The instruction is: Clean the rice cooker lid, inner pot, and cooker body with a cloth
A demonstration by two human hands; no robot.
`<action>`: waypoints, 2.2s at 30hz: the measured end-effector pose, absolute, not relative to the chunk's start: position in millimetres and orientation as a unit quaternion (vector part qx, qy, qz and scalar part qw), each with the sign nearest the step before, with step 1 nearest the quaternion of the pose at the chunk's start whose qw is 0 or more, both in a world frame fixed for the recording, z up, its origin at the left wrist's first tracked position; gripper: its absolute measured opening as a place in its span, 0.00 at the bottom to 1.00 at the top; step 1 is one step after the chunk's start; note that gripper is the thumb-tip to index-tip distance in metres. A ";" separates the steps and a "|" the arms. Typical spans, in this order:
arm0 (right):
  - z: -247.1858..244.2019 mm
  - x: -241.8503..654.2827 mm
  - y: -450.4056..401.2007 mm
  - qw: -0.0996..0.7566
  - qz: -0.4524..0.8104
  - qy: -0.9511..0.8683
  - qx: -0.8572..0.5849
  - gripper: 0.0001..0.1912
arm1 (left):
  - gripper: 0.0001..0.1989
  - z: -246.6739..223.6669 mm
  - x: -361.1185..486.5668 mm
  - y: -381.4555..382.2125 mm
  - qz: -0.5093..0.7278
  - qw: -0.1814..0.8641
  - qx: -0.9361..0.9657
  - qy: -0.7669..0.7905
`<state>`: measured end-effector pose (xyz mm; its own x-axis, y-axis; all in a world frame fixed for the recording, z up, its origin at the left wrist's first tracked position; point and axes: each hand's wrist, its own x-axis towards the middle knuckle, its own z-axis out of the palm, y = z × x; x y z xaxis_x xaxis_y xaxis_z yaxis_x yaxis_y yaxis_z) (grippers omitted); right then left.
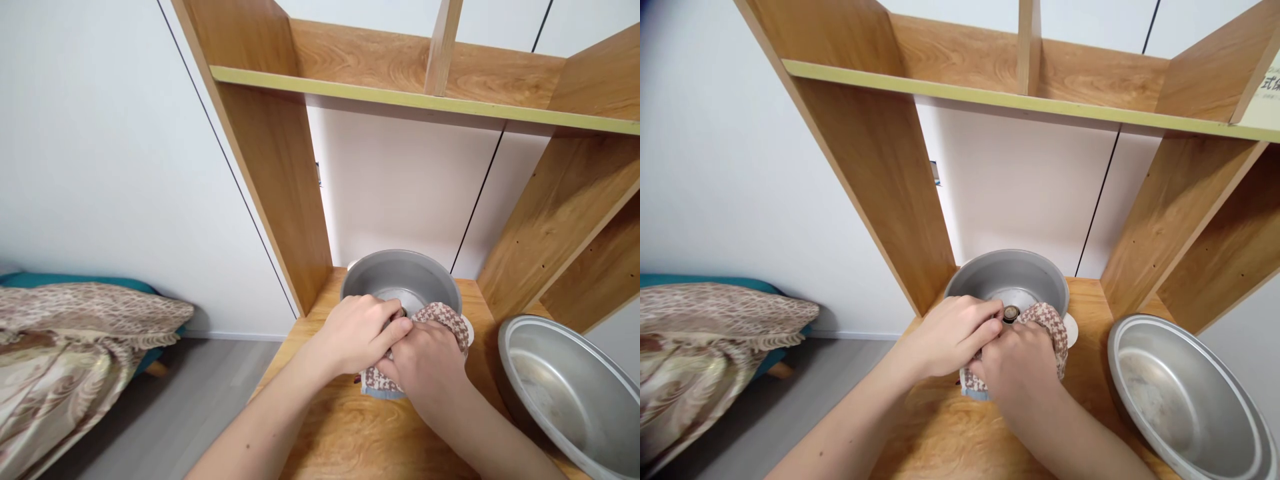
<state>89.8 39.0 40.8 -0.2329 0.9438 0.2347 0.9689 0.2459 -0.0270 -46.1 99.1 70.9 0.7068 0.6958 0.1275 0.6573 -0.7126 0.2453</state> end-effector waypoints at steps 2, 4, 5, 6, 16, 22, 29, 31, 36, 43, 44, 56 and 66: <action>42.1 92.8 38.8 0.096 -0.052 -0.787 -0.607 0.13 | 0.21 71.2 -46.7 99.9 0.107 0.099 0.917 0.371; 45.1 98.0 37.8 0.082 -0.033 -0.795 -0.600 0.14 | 0.21 71.9 -47.3 100.8 0.104 0.110 0.916 0.373; 47.5 101.0 37.1 0.072 -0.022 -0.799 -0.597 0.15 | 0.21 72.4 -47.5 101.2 0.102 0.116 0.915 0.373; 50.4 103.9 36.3 0.062 -0.012 -0.802 -0.594 0.15 | 0.20 73.0 -47.7 101.6 0.100 0.122 0.914 0.373; 66.2 111.5 32.4 0.027 0.016 -0.799 -0.601 0.15 | 0.24 68.1 -47.1 102.3 0.120 0.076 0.921 0.362; 46.5 98.7 35.8 0.086 -0.057 -0.786 -0.610 0.16 | 0.26 66.8 -45.5 100.8 0.124 0.047 0.922 0.365; 45.8 97.3 35.8 0.088 -0.039 -0.793 -0.601 0.14 | 0.23 68.4 -46.8 102.2 0.123 0.073 0.923 0.358; 50.1 101.8 35.1 0.070 -0.024 -0.802 -0.593 0.12 | 0.22 69.8 -47.2 102.4 0.119 0.086 0.921 0.360; 60.1 113.7 32.1 0.061 0.002 -0.826 -0.561 0.09 | 0.21 72.7 -47.6 101.8 0.111 0.104 0.918 0.366; 52.6 110.5 32.7 0.074 -0.019 -0.821 -0.565 0.11 | 0.20 72.8 -45.1 101.0 0.101 0.098 0.918 0.372; 50.1 108.5 33.2 0.078 -0.031 -0.818 -0.570 0.12 | 0.20 72.7 -44.9 101.0 0.099 0.094 0.919 0.371; 41.2 108.5 37.5 0.103 -0.050 -0.823 -0.557 0.14 | 0.20 70.4 -49.5 103.6 0.119 0.081 0.929 0.342; 50.7 120.7 34.4 0.076 -0.032 -0.823 -0.561 0.15 | 0.19 72.3 -47.9 102.1 0.102 0.088 0.921 0.364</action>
<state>120.7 34.4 50.7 -0.3583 0.9196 0.1612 0.9294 0.3677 -0.0317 -47.9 102.1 72.3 0.7136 0.6894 0.1245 0.6535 -0.7191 0.2364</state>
